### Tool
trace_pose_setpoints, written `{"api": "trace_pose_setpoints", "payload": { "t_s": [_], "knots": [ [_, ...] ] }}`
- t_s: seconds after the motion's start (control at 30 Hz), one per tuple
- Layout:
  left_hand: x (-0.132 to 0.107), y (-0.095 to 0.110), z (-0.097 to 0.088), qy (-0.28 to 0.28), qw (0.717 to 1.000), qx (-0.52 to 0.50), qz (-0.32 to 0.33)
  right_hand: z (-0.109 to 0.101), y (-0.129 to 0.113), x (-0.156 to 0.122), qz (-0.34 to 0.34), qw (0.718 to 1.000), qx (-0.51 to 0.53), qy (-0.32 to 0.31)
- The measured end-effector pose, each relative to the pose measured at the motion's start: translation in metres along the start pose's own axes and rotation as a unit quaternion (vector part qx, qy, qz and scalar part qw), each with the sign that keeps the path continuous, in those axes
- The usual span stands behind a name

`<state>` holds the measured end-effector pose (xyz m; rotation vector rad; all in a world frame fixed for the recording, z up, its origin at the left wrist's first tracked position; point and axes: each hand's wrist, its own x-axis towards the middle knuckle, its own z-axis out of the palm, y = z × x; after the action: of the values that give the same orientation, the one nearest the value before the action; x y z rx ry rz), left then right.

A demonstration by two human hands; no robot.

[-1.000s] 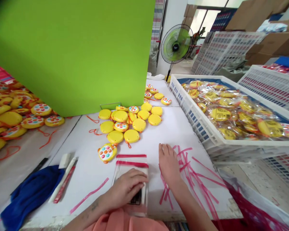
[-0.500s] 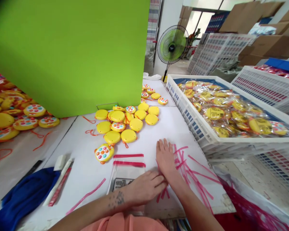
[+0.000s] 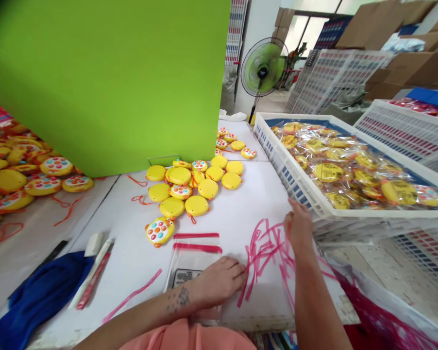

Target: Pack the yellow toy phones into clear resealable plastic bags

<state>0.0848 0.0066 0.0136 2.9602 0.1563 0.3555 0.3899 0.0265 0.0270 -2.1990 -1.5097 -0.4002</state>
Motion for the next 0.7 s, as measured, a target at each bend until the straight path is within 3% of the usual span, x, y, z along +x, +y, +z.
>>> {"api": "trace_pose_setpoints", "payload": {
  "t_s": [0.1, 0.17, 0.23, 0.43, 0.57, 0.7],
  "knots": [
    [-0.004, -0.002, -0.011, 0.009, 1.0, -0.02, 0.014, -0.016, 0.024, 0.005, 0.059, 0.998, 0.0, 0.028],
    [-0.011, -0.005, -0.021, 0.022, 0.999, -0.034, -0.003, -0.024, 0.022, -0.002, 0.061, 0.998, 0.029, 0.02],
    [-0.023, -0.01, -0.028, 0.038, 0.996, -0.045, -0.064, -0.027, 0.005, -0.015, 0.043, 0.994, 0.098, -0.031],
    [-0.06, -0.021, -0.033, 0.021, 0.942, -0.029, -0.334, -0.006, -0.094, -0.057, -0.016, 0.916, 0.327, -0.23],
    [-0.068, -0.019, -0.018, 0.025, 0.921, 0.01, -0.389, 0.007, -0.172, -0.065, -0.152, 0.863, 0.399, -0.27],
    [-0.071, -0.021, 0.006, 0.11, 0.914, -0.013, -0.391, 0.014, -0.241, -0.056, -0.303, 0.828, 0.38, -0.278]
  ]
}}
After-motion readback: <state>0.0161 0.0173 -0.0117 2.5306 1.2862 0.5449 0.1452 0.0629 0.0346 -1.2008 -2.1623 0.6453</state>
